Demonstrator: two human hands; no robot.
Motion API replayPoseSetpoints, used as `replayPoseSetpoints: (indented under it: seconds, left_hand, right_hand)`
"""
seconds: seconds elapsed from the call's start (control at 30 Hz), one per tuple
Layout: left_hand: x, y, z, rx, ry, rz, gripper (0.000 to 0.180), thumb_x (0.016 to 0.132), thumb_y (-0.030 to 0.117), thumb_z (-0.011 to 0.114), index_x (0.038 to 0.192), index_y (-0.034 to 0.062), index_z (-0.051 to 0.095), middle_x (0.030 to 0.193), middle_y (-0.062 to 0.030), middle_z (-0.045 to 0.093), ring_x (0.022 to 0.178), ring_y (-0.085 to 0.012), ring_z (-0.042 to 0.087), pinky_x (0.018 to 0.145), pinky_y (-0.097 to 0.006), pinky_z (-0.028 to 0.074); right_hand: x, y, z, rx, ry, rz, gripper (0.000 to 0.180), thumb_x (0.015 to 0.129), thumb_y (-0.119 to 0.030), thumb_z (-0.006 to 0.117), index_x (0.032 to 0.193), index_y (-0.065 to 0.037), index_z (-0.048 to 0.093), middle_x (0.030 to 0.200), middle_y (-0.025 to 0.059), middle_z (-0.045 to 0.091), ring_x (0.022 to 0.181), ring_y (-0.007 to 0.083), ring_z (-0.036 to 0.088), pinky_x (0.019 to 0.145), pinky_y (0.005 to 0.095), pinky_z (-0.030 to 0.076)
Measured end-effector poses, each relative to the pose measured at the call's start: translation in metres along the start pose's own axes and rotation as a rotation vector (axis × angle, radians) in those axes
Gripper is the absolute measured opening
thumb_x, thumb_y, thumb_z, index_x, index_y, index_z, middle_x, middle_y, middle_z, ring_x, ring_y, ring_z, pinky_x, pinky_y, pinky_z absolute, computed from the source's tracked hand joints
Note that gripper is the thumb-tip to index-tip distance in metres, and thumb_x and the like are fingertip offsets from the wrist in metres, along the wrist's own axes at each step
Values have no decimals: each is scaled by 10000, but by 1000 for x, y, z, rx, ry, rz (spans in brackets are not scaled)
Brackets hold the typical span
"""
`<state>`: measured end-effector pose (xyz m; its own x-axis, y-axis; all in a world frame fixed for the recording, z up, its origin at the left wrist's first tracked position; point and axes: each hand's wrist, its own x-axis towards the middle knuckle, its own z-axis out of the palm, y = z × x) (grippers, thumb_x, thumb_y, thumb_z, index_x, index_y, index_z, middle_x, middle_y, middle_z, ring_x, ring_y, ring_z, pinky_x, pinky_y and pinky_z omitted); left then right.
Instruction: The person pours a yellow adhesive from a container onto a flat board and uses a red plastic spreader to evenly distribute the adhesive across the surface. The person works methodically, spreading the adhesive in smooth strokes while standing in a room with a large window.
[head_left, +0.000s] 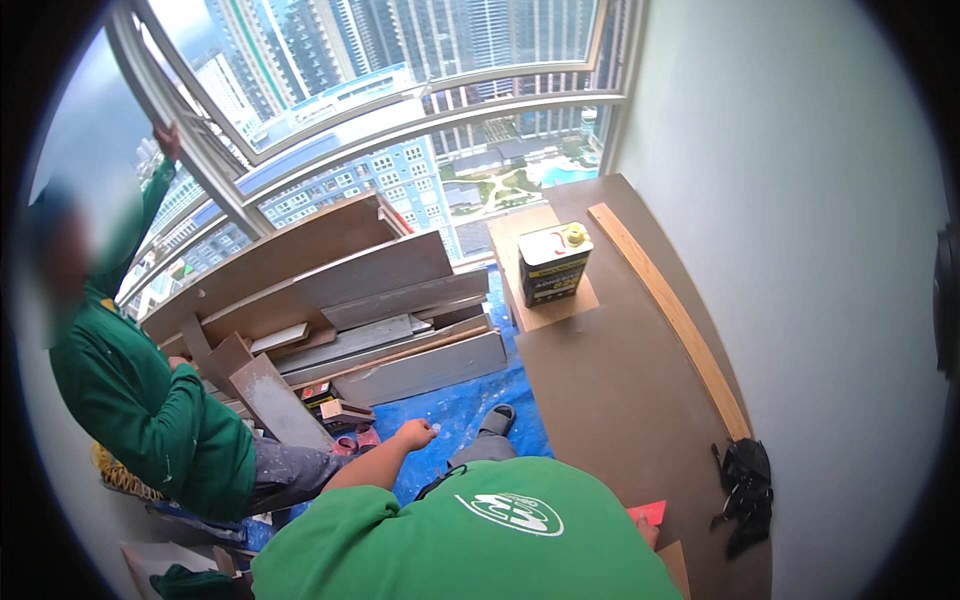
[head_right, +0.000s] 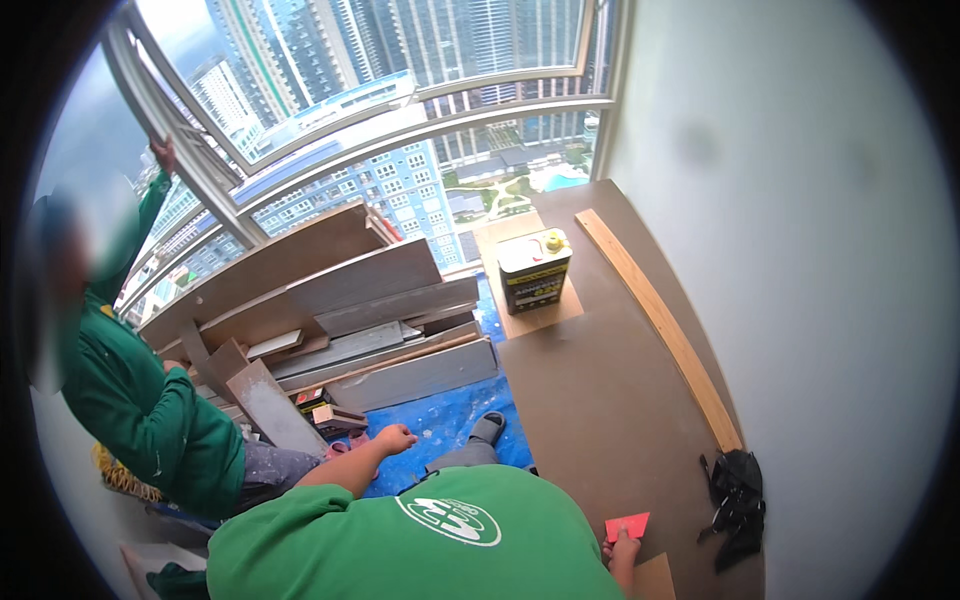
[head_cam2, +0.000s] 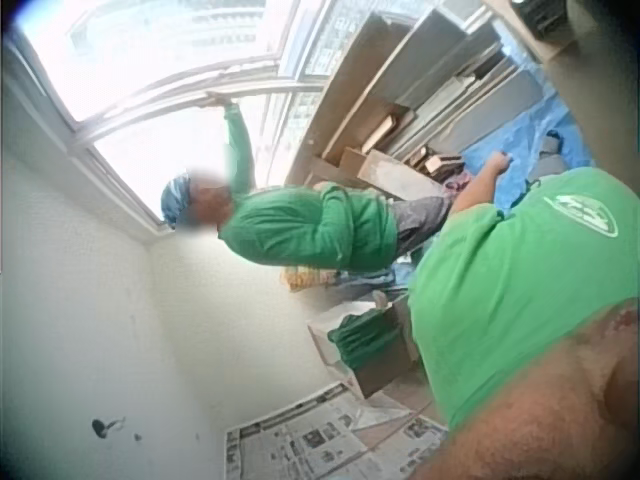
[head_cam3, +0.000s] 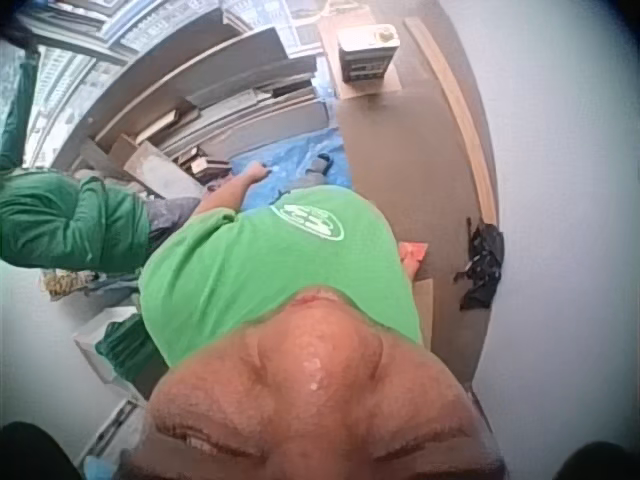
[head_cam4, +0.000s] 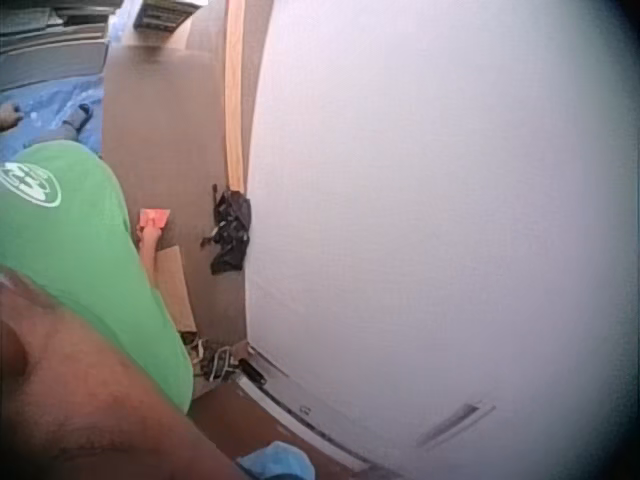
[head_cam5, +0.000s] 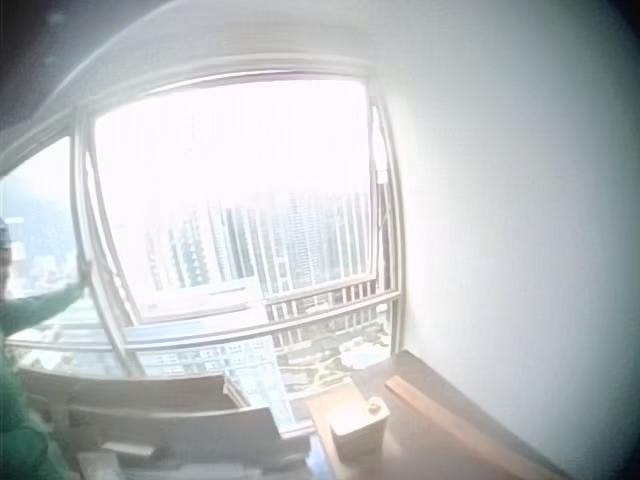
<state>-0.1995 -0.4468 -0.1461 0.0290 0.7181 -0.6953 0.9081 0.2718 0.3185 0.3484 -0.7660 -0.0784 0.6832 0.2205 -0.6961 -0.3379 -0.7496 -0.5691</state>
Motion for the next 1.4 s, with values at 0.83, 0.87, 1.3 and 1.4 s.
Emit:
replayPoseSetpoints:
  seconds: [0.83, 0.87, 1.3, 1.4]
  left_hand:
    - [-44, -77, 47, 50, -2, -110, 506, 853, 454, 669, 1135, 37, 712, 1151, -223, 697, 1093, -389, 651, 944, -462, 514]
    - [-38, -68, 42, 54, -22, -87, 503, 853, 454, 669, 1126, 34, 712, 1157, -223, 695, 1094, -391, 650, 945, -461, 513]
    - [12, 30, -4, -150, 18, 5, 423, 865, 425, 690, 1046, 45, 728, 984, -149, 747, 912, -305, 713, 840, -408, 551]
    - [32, 95, -42, -489, 31, -18, 341, 909, 332, 688, 1061, 28, 718, 894, -106, 742, 754, -187, 703, 675, -339, 555]
  right_hand:
    - [149, 28, 27, -214, 7, -337, 386, 972, -274, 655, 796, 70, 645, 707, 107, 660, 612, 191, 641, 574, 339, 528]
    - [166, 51, 11, -207, 18, -373, 386, 971, -269, 658, 793, 73, 645, 708, 108, 659, 615, 191, 642, 579, 341, 529]
    - [93, 51, -30, -67, -31, -82, 357, 1001, -309, 610, 853, 15, 596, 659, 83, 624, 478, 184, 599, 395, 307, 477]
    - [83, 57, -31, -21, -9, -67, 350, 1000, -305, 612, 850, 11, 596, 649, 83, 621, 476, 185, 599, 388, 311, 474]
